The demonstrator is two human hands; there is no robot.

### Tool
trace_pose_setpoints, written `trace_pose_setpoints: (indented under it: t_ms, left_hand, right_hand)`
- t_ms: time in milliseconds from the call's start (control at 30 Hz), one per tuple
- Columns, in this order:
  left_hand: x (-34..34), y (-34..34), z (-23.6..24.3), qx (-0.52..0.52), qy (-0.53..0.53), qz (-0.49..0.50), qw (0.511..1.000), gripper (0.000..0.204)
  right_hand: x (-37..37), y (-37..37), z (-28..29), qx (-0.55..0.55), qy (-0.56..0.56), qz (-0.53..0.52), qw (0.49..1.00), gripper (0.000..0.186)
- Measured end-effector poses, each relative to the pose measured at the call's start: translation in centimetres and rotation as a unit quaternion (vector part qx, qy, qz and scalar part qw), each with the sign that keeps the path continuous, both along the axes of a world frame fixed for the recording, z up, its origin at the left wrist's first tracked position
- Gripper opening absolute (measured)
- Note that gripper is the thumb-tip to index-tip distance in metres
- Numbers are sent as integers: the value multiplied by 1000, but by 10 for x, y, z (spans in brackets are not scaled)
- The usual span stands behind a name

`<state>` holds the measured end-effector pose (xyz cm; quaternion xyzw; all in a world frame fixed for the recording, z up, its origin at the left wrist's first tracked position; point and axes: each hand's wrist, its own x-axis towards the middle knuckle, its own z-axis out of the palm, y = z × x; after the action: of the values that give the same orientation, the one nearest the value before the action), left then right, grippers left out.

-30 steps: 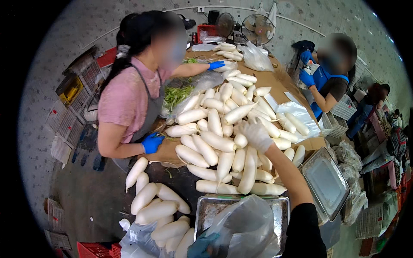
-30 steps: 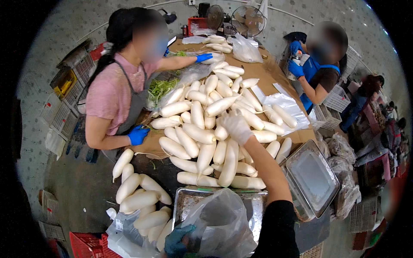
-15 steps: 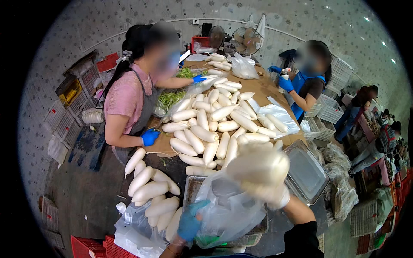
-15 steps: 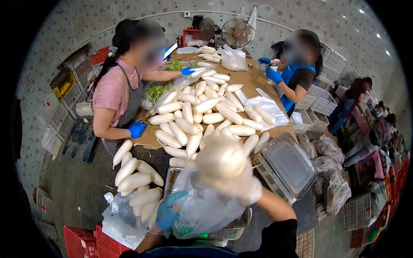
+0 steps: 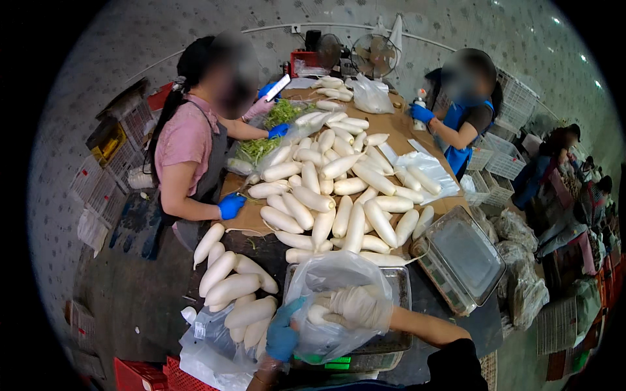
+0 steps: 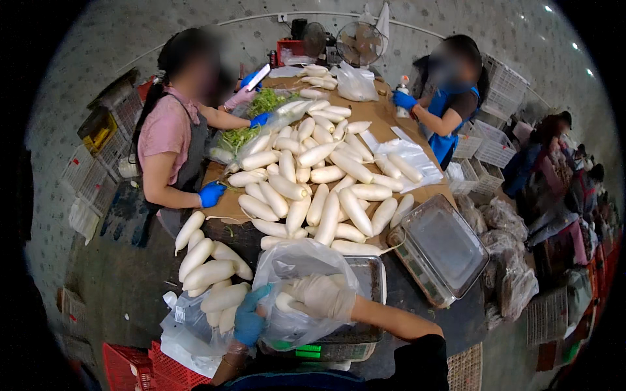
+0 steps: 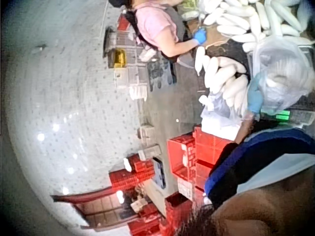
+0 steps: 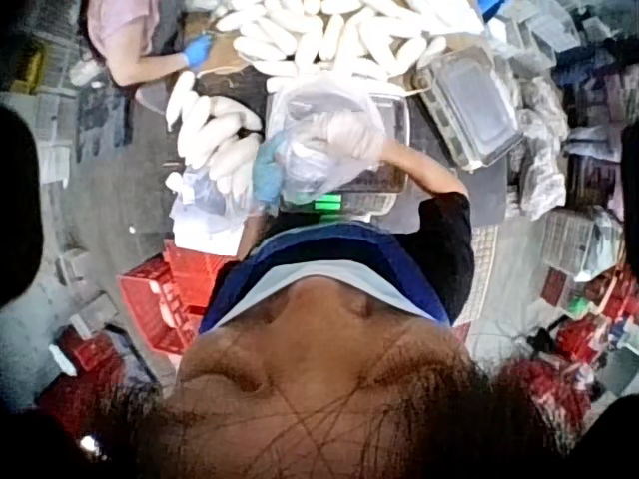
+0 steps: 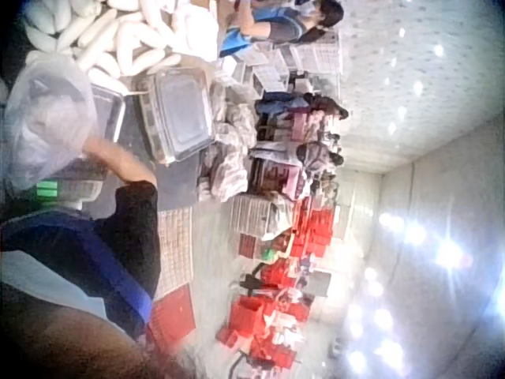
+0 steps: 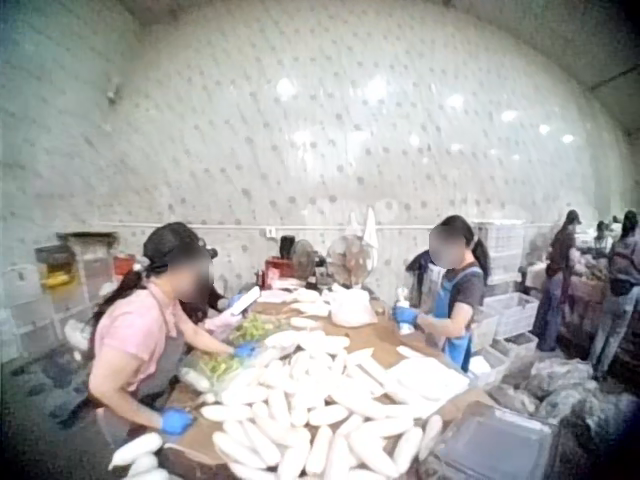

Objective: The person places white radishes into a plastic bag on a digital scale, adjusts the quantity to reach a target weight, and then removes the bag to place it into a red crate. This process is repeated multiple times while coworkers trim radishes nearby.

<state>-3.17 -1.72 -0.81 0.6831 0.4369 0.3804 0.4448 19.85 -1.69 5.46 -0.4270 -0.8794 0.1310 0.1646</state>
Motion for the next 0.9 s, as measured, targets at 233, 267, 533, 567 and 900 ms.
trace_pose_setpoints:
  t_ms: [233, 267, 533, 567, 900]
  left_hand:
    - [1, -6, -32, 0, 34, 18, 999, 42]
    - [2, -5, -31, -1, 25, 17, 1000, 41]
    - [-2, -2, -13, -57, 12, 3, 998, 44]
    - [-2, -3, -8, -72, 11, 5, 997, 45]
    - [-7, -4, -20, -64, 16, 1, 998, 44]
  right_hand:
    - [48, 57, 48, -193, 411, -258, 853, 22]
    - [63, 75, 32, -205, 431, -325, 816, 22]
    - [89, 142, -77, 12, -94, -211, 973, 34]
    - [78, 146, -77, -12, -164, -240, 957, 34]
    - [73, 137, -90, 97, -157, -270, 945, 29]
